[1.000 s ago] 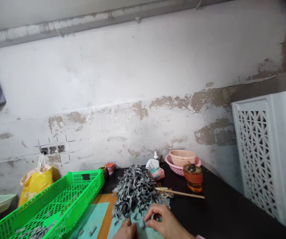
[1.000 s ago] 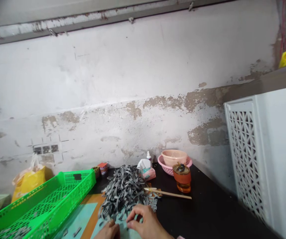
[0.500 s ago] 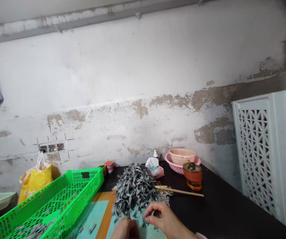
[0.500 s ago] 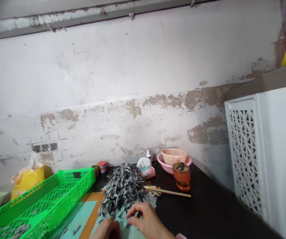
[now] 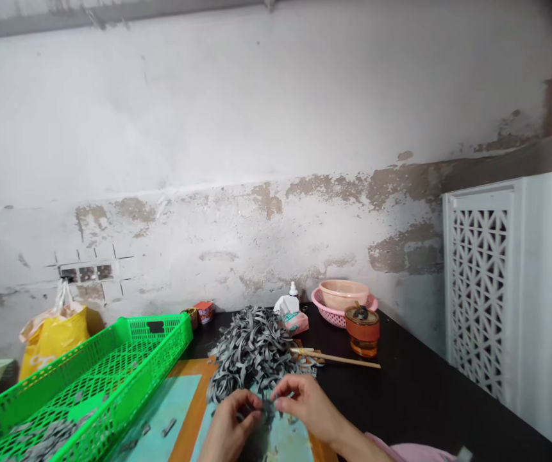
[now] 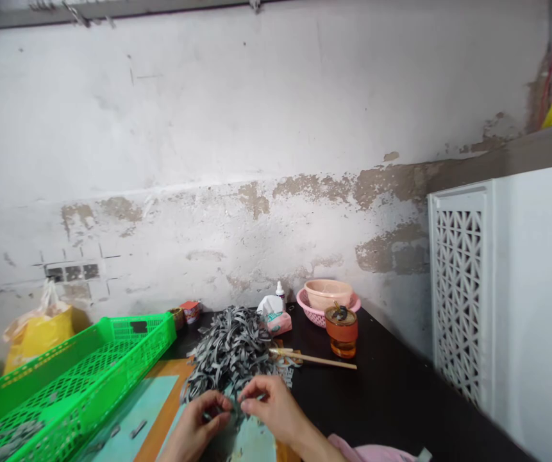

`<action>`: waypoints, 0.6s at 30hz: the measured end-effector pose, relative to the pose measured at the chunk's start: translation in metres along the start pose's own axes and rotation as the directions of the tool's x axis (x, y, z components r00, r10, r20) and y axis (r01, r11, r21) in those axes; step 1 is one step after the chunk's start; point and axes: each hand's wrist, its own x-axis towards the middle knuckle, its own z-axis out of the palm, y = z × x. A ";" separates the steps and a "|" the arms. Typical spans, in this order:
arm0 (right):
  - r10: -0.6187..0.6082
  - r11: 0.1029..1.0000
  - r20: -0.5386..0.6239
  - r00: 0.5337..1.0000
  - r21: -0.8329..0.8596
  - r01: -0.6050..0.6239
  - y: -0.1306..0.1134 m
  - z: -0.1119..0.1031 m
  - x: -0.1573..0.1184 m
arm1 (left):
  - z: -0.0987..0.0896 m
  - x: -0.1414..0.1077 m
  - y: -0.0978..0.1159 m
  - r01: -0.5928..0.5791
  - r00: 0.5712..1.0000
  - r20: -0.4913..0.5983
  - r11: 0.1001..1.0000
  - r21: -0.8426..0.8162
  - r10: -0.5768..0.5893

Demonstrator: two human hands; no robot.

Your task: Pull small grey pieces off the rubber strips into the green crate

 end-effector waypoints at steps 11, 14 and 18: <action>-0.001 1.000 -0.009 1.000 -0.014 0.001 0.006 -0.006 0.002 | 0.013 -0.006 0.009 -0.077 0.990 0.137 0.896 0.437 0.018; 0.000 1.000 -0.004 1.000 -0.012 0.000 0.008 -0.006 0.002 | 0.016 -0.008 0.009 -0.115 0.989 0.136 0.853 0.508 0.052; 0.005 1.000 -0.010 1.000 -0.008 -0.005 0.007 -0.006 0.003 | 0.019 -0.008 0.012 -0.222 0.971 0.213 0.743 0.632 0.109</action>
